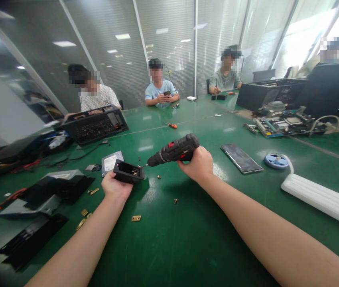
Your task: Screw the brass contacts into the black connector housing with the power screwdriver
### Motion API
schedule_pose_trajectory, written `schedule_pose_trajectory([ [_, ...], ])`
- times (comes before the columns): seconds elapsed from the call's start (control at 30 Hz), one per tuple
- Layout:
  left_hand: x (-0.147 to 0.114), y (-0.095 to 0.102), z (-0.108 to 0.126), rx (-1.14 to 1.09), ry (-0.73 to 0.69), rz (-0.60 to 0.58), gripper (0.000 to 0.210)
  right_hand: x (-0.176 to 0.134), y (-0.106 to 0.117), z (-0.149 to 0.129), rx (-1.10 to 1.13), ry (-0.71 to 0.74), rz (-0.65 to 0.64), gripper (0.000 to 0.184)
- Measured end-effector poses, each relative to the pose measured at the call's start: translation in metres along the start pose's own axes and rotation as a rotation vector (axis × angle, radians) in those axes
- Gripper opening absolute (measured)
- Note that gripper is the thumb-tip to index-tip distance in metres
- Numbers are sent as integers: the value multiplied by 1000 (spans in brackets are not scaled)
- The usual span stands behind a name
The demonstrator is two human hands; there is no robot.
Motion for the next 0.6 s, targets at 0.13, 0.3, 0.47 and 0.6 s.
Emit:
schedule_pose_trajectory([
  [0.13,1,-2,3,6,-18,2,25,4,0,2,5,-2,1,49],
  [0.3,-8,-11,6,22,-53,80,25,7,3,6,31,-21,5,50],
  [0.47,-24,-19,2,27,43,127,24,11,6,11,55,-24,-8,52],
  [0.6,-26,-10,-2,5,117,218,32,13,7,11,48,-11,-27,52],
])
Point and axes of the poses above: each hand's wrist, its own x-axis towards the middle knuckle, its own y-axis out of the back of the hand, z = x × y, the point moved 5 cm from there along x, towards the middle knuckle, and after that the axes turned 5 degrees about -z, right-handed, at the moved point
